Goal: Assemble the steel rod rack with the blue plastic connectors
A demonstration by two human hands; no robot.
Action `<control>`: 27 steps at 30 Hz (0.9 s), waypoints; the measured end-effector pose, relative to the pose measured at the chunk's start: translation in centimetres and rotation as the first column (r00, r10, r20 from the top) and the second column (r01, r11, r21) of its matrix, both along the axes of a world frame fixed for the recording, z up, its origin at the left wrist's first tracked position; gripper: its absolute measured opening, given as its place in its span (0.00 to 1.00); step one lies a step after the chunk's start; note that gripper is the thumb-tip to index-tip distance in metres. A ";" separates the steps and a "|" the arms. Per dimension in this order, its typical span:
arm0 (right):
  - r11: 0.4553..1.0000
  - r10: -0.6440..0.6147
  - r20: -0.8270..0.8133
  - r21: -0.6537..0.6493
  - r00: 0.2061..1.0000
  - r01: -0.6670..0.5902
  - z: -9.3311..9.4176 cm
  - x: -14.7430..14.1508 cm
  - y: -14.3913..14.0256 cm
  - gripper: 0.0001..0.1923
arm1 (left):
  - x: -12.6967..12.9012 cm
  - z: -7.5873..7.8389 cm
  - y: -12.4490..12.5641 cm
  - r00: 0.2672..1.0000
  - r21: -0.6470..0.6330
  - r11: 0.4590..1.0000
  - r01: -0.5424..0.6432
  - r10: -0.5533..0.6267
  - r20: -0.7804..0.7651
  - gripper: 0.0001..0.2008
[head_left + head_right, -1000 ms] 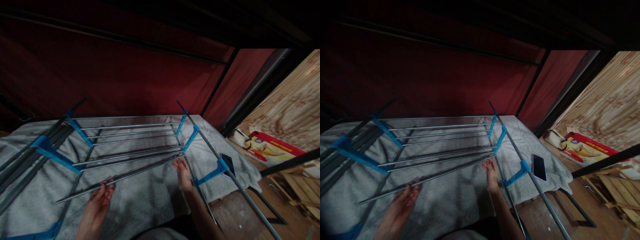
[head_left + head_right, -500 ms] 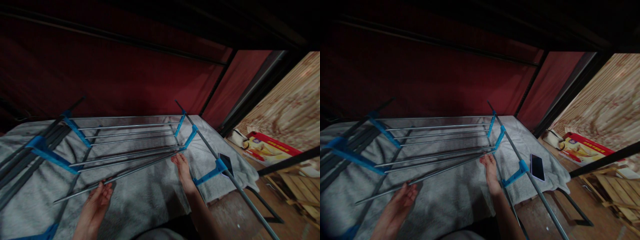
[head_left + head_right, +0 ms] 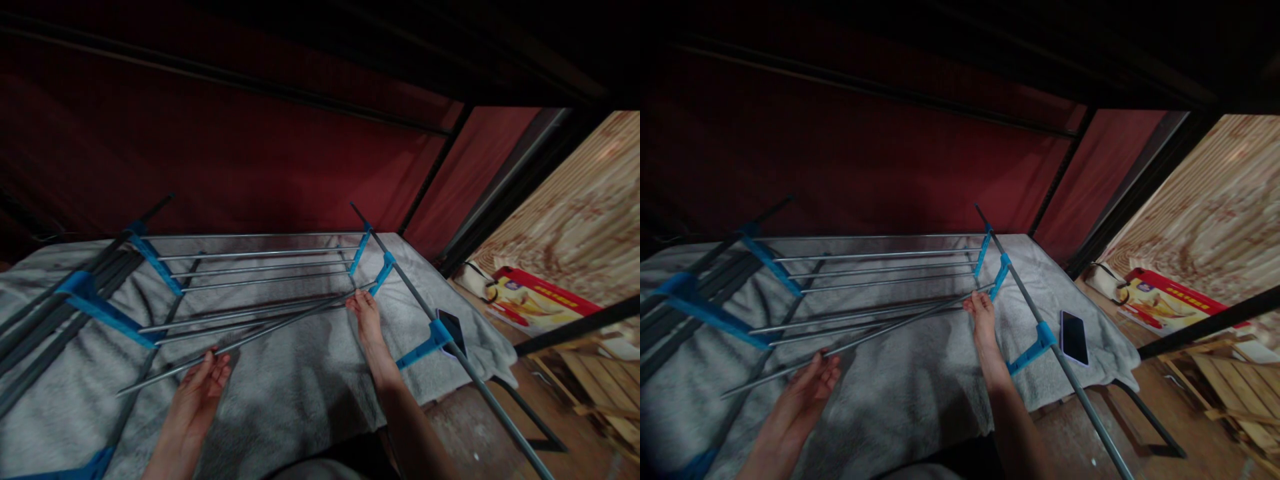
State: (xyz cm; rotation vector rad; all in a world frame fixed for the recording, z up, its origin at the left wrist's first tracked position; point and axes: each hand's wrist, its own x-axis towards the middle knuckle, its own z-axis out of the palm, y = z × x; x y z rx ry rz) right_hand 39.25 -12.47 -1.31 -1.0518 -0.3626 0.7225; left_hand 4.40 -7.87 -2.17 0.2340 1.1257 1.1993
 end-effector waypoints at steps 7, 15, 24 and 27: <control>0.999 -0.002 0.010 0.033 1.000 0.002 0.0 0.5 0.5 0.17 | 0.5 0.5 0.5 0.998 0.023 1.000 -0.014 0.012 0.062 0.12; 0.999 -0.023 -0.011 0.027 1.000 0.024 -0.1 0.7 0.6 0.15 | 0.8 1.6 1.0 0.998 0.049 0.999 -0.024 0.021 0.055 0.12; 1.000 -0.011 -0.019 0.003 1.000 0.011 0.8 0.8 0.5 0.15 | 1.0 3.2 2.4 0.999 0.099 0.995 -0.035 0.030 0.045 0.09; 1.000 0.002 -0.029 0.008 1.000 -0.002 1.0 0.7 0.5 0.14 | 1.1 3.6 2.9 1.000 0.136 0.990 -0.021 0.019 0.015 0.08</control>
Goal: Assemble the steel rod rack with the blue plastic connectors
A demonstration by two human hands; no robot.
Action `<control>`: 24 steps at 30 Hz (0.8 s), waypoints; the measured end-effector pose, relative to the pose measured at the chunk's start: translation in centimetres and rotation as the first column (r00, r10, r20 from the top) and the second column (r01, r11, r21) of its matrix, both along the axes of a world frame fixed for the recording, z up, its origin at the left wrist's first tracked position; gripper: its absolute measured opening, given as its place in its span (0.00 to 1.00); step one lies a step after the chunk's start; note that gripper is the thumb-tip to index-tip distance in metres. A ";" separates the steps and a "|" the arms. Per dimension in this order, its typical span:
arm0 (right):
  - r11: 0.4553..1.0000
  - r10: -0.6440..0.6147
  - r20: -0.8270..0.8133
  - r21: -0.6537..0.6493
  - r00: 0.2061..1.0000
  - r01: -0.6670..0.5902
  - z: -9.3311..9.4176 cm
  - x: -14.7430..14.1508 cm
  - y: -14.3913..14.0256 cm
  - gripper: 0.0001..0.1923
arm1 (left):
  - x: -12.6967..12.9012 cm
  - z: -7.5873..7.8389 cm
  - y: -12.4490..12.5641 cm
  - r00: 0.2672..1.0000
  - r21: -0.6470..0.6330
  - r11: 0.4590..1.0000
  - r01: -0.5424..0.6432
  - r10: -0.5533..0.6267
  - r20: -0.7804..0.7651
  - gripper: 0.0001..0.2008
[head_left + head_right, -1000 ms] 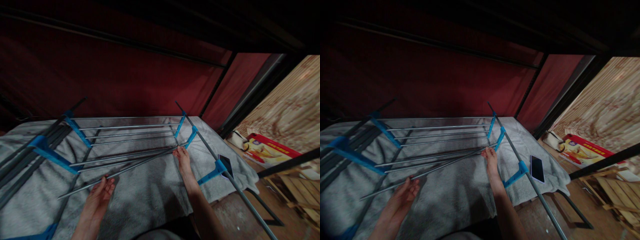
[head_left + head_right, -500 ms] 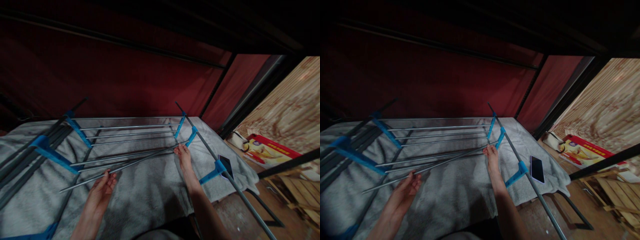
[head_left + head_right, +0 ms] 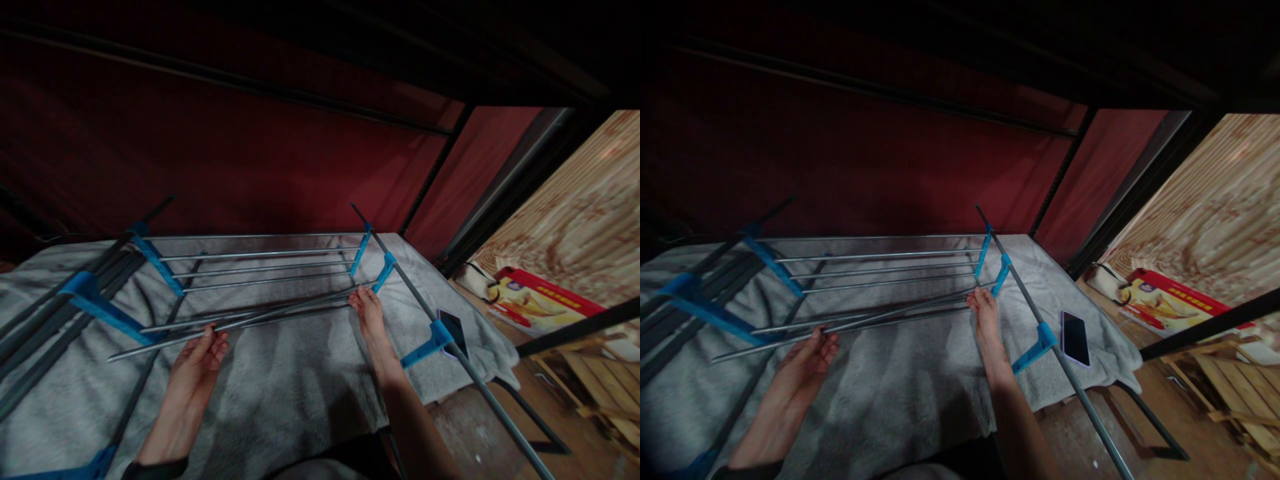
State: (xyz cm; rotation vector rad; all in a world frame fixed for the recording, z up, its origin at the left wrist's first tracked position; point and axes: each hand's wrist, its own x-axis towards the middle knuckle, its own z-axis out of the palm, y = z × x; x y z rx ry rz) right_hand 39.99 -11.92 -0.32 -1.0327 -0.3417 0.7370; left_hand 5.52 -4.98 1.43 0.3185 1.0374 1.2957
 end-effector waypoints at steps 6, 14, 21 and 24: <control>1.000 0.019 -0.039 0.019 0.999 -0.018 0.0 0.1 0.2 0.14 | 0.4 1.1 0.7 0.999 0.039 0.999 -0.035 0.036 -0.021 0.11; 0.998 0.052 -0.071 0.031 0.996 -0.050 0.1 0.3 0.3 0.14 | 0.7 2.0 2.0 0.999 0.108 0.993 -0.050 0.051 -0.005 0.14; 0.997 0.066 -0.095 0.039 0.993 -0.063 0.3 0.1 0.1 0.15 | 0.5 1.6 1.5 0.999 0.077 0.997 -0.029 0.031 -0.034 0.13; 0.997 0.081 -0.083 0.020 0.993 -0.080 0.1 0.0 -0.2 0.15 | 0.1 0.8 1.0 0.999 0.024 1.000 -0.008 0.009 -0.045 0.13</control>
